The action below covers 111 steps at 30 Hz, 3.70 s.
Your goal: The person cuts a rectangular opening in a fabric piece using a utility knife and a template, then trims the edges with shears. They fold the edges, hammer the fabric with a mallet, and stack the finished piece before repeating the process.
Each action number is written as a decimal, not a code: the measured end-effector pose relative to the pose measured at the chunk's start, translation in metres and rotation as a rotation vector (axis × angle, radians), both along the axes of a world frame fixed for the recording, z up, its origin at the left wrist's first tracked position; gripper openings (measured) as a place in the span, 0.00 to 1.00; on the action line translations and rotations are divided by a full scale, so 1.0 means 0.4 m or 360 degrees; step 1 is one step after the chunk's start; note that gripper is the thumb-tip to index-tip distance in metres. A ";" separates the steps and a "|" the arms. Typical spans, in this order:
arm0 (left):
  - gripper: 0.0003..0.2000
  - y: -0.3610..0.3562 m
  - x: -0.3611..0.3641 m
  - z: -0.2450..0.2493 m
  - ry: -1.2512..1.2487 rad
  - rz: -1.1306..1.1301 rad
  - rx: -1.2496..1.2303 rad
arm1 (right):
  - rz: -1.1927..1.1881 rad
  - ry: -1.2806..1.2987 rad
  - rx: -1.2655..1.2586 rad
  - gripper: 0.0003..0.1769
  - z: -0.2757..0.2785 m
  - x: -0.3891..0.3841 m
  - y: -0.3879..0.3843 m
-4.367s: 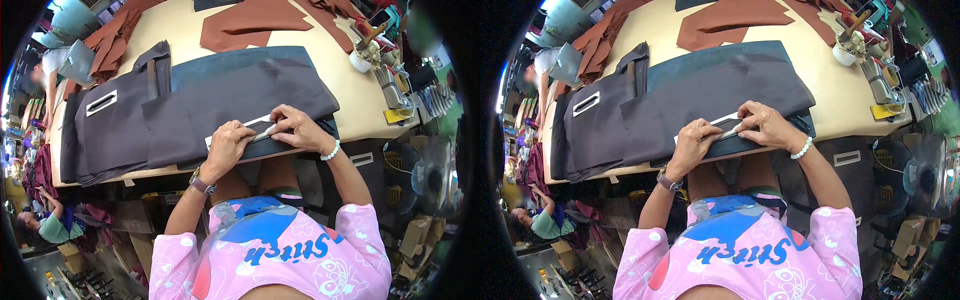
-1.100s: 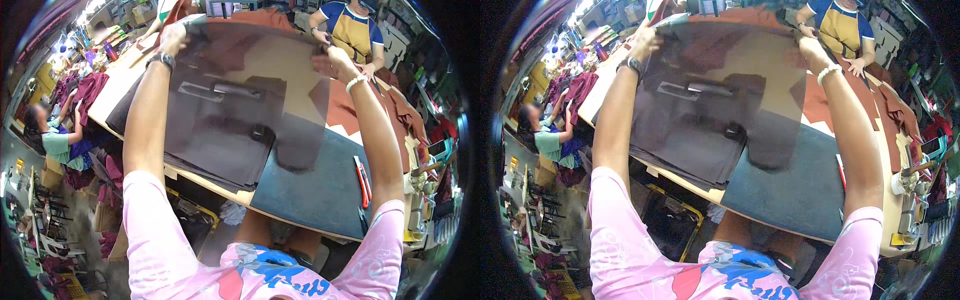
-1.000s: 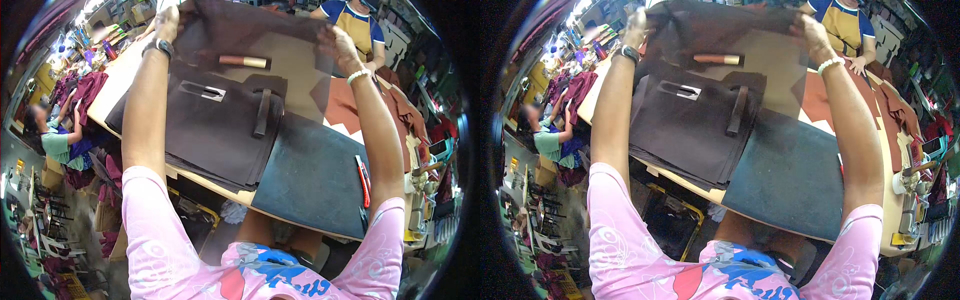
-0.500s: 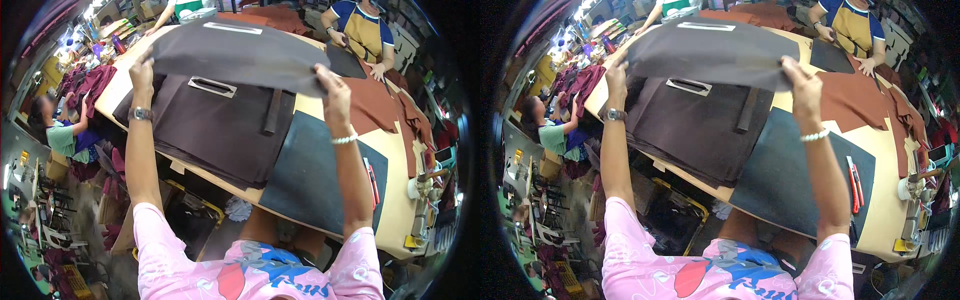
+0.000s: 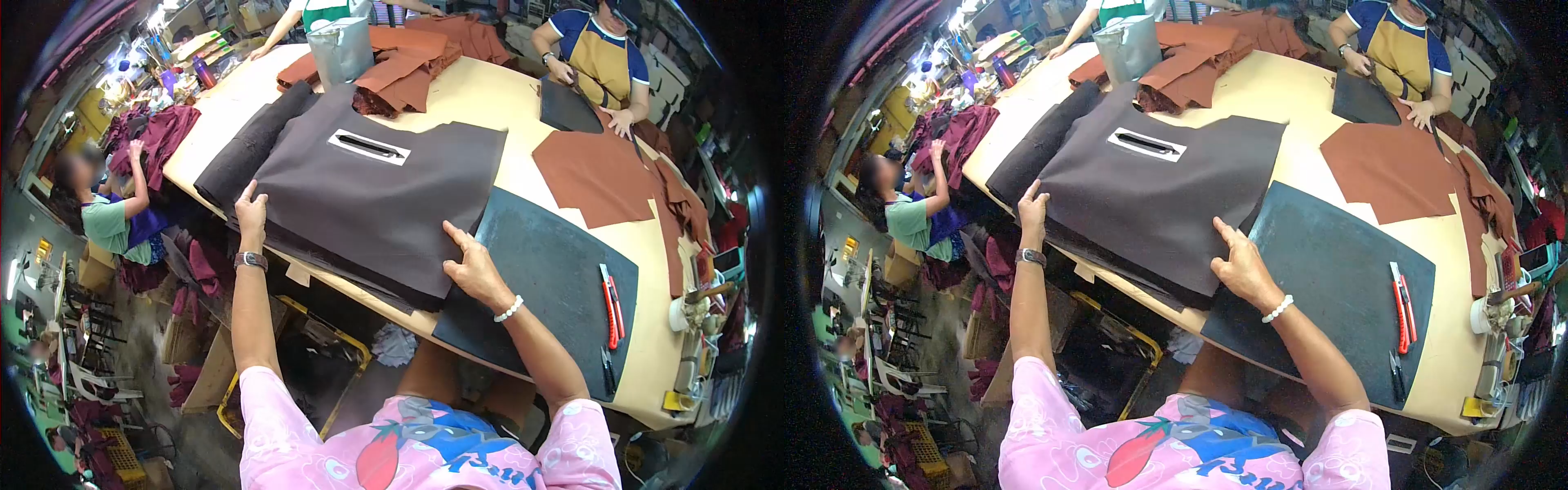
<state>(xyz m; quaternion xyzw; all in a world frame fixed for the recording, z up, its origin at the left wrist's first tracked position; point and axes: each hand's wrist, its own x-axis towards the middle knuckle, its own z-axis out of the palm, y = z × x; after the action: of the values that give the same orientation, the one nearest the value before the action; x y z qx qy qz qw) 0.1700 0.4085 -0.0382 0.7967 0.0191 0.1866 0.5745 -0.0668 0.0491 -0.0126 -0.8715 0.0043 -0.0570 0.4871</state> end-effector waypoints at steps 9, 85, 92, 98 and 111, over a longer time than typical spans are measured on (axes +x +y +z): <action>0.26 0.014 -0.009 -0.033 -0.0062 0.0083 -0.0034 | -0.0053 0.0111 -0.0088 0.32 0.007 0.012 0.009; 0.39 -0.616 0.050 -0.094 -0.0887 0.0153 0.1448 | 0.0405 -0.0015 0.1447 0.33 -0.013 0.182 0.053; 0.23 -0.598 0.039 -0.066 -0.0417 -0.0087 0.1671 | -0.0008 -0.0158 0.1532 0.31 -0.010 0.179 0.062; 0.22 -0.600 0.041 -0.068 -0.0376 -0.0065 0.1688 | 0.0073 -0.0196 0.1473 0.30 -0.025 0.185 0.040; 0.27 -0.608 0.043 -0.073 -0.0556 0.0041 0.1577 | 0.0320 0.0335 0.1391 0.31 0.044 0.107 -0.232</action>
<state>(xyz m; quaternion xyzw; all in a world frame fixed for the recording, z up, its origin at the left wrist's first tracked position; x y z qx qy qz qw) 0.1872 0.1655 -0.0675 0.9296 -0.1575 0.3104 0.1210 -0.0238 -0.0436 0.0048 -0.5816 -0.0072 0.0866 0.8088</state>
